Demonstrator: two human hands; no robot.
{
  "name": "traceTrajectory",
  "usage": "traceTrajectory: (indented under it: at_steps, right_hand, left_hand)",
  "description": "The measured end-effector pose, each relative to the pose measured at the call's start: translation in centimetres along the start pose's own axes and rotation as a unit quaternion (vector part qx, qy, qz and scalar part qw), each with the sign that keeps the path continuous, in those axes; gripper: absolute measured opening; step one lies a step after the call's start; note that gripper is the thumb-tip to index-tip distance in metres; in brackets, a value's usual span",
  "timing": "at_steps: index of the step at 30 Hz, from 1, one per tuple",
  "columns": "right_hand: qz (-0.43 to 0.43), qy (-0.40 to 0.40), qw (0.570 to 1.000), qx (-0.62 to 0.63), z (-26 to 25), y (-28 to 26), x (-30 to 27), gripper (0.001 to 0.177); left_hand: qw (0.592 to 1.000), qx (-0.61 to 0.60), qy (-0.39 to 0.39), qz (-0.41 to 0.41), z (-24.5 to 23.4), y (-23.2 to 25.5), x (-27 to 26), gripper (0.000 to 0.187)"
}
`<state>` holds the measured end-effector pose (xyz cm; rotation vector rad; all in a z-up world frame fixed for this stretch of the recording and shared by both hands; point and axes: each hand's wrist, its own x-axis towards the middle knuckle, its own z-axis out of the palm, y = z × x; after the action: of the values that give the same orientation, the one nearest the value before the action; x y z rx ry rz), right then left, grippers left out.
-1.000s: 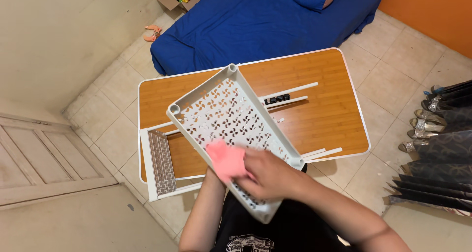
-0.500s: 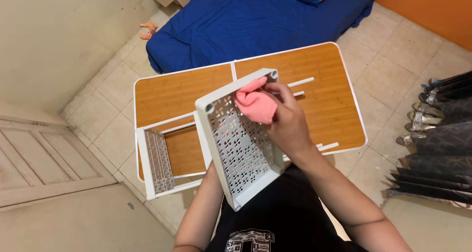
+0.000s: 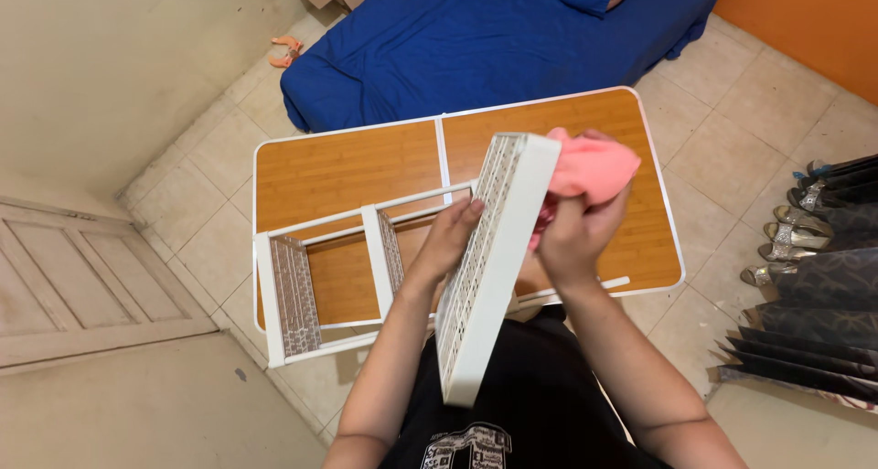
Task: The person assembles a white plastic shelving unit on a wooden table. They insert white rods into the frame, wipe the perforated shelf with a pink cloth, and attach black plastic feet to the rod ends.
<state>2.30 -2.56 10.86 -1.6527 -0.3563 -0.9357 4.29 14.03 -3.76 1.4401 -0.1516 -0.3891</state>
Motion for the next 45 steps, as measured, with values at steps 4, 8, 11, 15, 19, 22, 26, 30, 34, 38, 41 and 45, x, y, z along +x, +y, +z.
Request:
traceTrajectory:
  at_steps: [4,8,11,15,19,22,26,30,34,38,41,45]
  right_hand:
    - [0.106,0.043,0.984,0.138,-1.3,1.6,0.9,0.033]
    - [0.111,-0.005,0.969,0.221,-2.3,2.0,2.7,0.031]
    - [0.095,-0.161,0.982,0.043,-3.0,1.7,3.7,0.041]
    - [0.117,-0.279,0.953,-0.023,-2.2,-0.1,1.6,0.043]
    - [0.131,-0.303,0.943,0.032,-3.3,-1.7,-0.6,0.038]
    - [0.093,-0.293,0.952,0.021,-4.5,-1.6,-1.2,0.045]
    - [0.031,-0.194,0.977,-0.089,-4.5,-0.9,-2.3,0.049]
    - [-0.034,-0.173,0.971,-0.164,-4.0,0.2,-3.2,0.049]
    - [-0.099,-0.248,0.946,-0.184,-2.2,0.2,-5.6,0.049]
    - [-0.103,-0.38,0.908,-0.142,-0.2,-0.3,-7.9,0.06]
    - [-0.075,-0.288,0.947,-0.123,0.3,0.4,-6.9,0.056]
    - [-0.036,-0.166,0.962,-0.214,0.3,1.8,-2.3,0.054]
  left_hand:
    - [0.981,-0.178,-0.049,-0.063,-1.6,-2.2,0.4,0.07]
    - [0.971,-0.224,0.009,-0.078,-2.0,-3.0,-0.2,0.066]
    - [0.957,-0.278,0.036,-0.073,-2.1,-2.9,-0.2,0.068]
    - [0.91,-0.405,0.082,-0.035,-3.2,-1.0,0.4,0.074]
    - [0.906,-0.388,0.163,0.041,-5.4,1.4,-0.7,0.077]
    - [0.901,-0.365,0.219,0.077,-6.1,2.7,-1.7,0.076]
    - [0.885,-0.362,0.267,0.122,-6.1,4.3,-2.3,0.071]
    - [0.865,-0.372,0.306,0.14,-5.0,5.4,-3.1,0.064]
    - [0.844,-0.389,0.317,0.191,-3.4,5.6,-3.4,0.054]
    - [0.841,-0.344,0.349,0.231,-2.1,5.2,-3.1,0.047]
    - [0.867,-0.283,0.348,0.218,-1.5,4.6,-3.0,0.047]
    - [0.918,-0.171,0.298,0.197,-0.2,2.8,-4.3,0.054]
